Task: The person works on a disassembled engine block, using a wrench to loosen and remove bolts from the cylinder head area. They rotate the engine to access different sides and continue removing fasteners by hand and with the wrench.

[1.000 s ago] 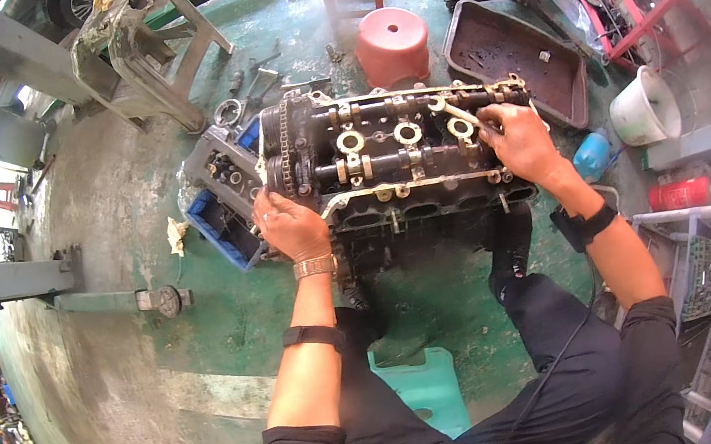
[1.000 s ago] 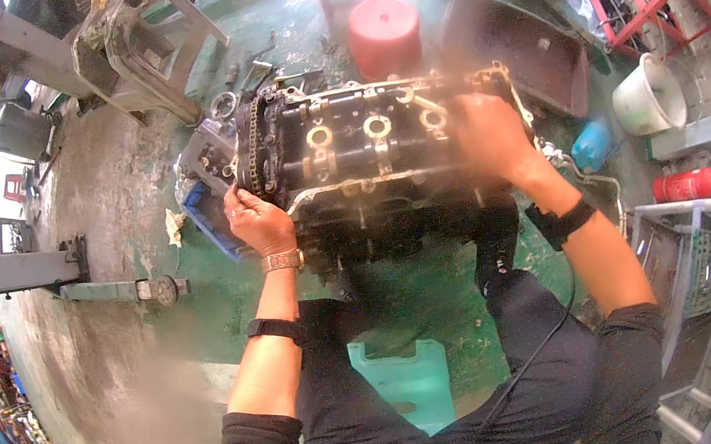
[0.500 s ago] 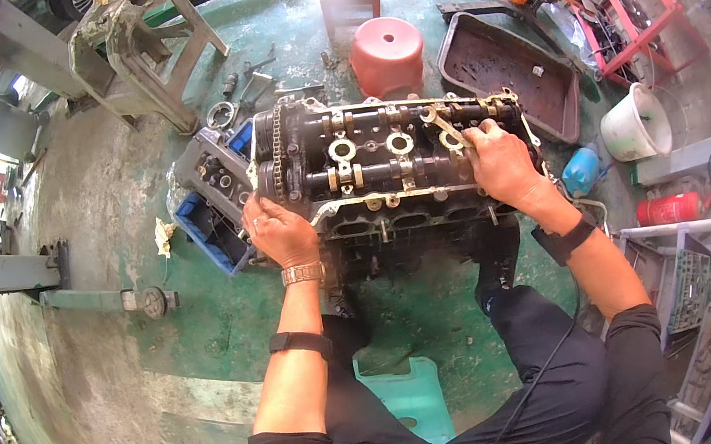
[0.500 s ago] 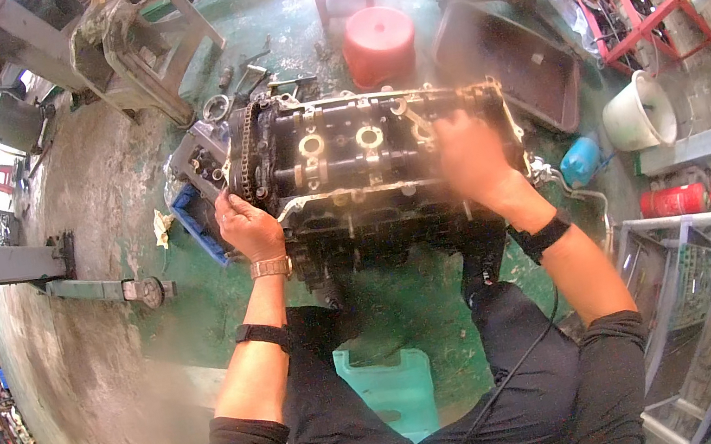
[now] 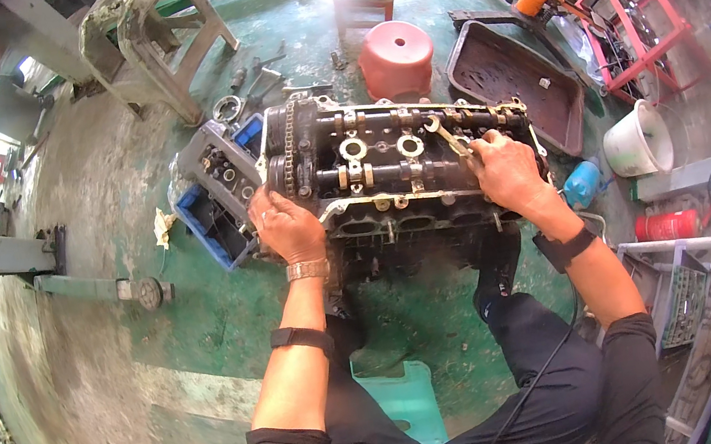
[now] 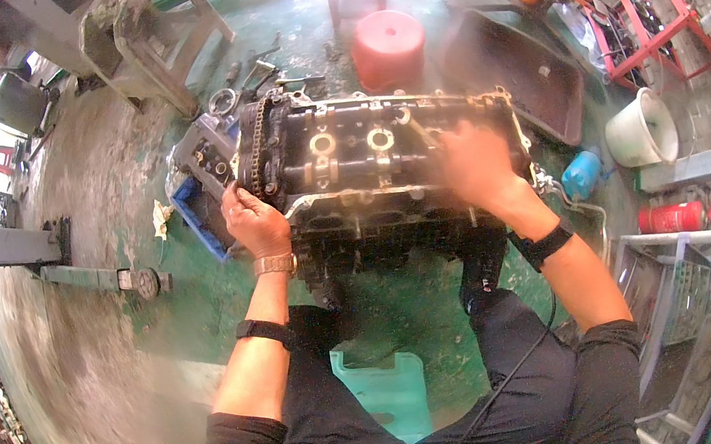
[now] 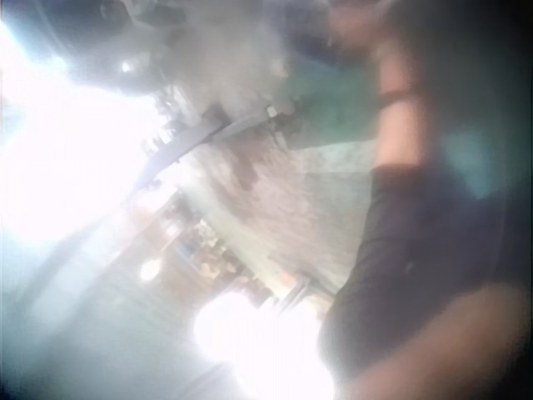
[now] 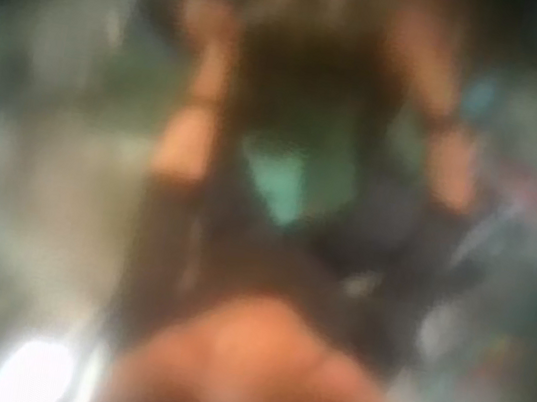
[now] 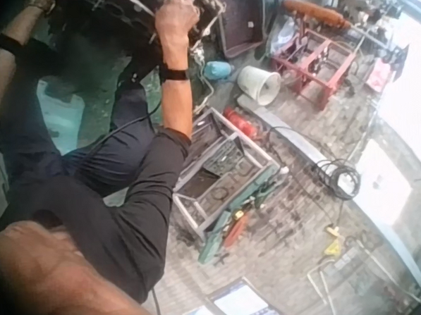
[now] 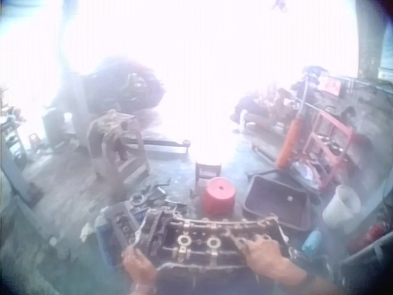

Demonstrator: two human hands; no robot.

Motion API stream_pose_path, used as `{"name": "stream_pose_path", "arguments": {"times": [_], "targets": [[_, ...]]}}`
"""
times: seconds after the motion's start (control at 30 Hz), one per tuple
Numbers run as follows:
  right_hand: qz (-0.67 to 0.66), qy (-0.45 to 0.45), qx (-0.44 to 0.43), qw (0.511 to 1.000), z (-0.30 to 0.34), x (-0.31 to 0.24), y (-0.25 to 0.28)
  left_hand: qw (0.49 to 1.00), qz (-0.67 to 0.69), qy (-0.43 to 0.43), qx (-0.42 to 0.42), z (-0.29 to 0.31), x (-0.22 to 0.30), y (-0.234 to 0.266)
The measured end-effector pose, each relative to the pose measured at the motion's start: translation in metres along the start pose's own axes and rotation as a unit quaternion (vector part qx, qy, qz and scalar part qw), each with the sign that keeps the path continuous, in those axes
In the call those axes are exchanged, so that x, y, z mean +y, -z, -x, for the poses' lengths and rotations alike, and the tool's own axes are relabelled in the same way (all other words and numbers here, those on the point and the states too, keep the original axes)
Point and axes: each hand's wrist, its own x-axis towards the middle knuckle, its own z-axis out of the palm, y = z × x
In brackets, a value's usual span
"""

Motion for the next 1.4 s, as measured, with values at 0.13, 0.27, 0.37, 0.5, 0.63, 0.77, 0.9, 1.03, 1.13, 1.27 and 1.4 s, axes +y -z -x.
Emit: {"name": "stream_pose_path", "arguments": {"times": [0.13,0.27,0.37,0.5,0.63,0.77,0.9,1.03,1.13,1.27,1.4], "targets": [[0.010,-0.020,0.014,1.000,-0.004,-0.008,0.013,1.000,-0.007,-0.008,-0.002,0.001,0.001,0.000],[-0.068,0.017,0.107,0.992,-0.014,-0.036,0.032,0.999,-0.022,-0.026,0.009,0.000,0.001,0.000],[-0.206,0.101,0.041,0.973,-0.025,-0.071,0.039,1.000,-0.009,-0.019,0.017,0.000,0.002,0.000],[-0.227,0.158,0.009,0.961,-0.032,-0.132,0.023,1.000,0.023,-0.012,0.014,0.001,0.002,0.000],[-0.226,0.154,0.000,0.962,-0.044,-0.174,0.006,1.000,0.020,-0.013,-0.020,0.000,-0.001,0.000],[-0.260,0.172,0.027,0.950,-0.049,-0.195,-0.010,0.998,0.053,0.001,-0.028,0.001,0.000,0.000],[-0.244,0.176,0.056,0.952,-0.052,-0.194,-0.020,0.998,0.070,0.004,-0.004,0.001,0.005,0.001],[-0.222,0.163,0.065,0.959,-0.051,-0.188,-0.025,0.996,0.084,0.012,0.010,0.000,0.008,0.003],[-0.224,0.204,0.063,0.951,-0.052,-0.186,-0.025,0.996,0.084,0.014,0.008,-0.001,0.008,0.002],[-0.245,0.211,0.049,0.945,-0.051,-0.187,-0.022,0.997,0.075,0.023,-0.003,-0.001,0.008,0.001],[-0.248,0.201,0.022,0.947,-0.052,-0.190,-0.012,0.997,0.070,0.017,0.001,0.000,0.008,0.001]]}}
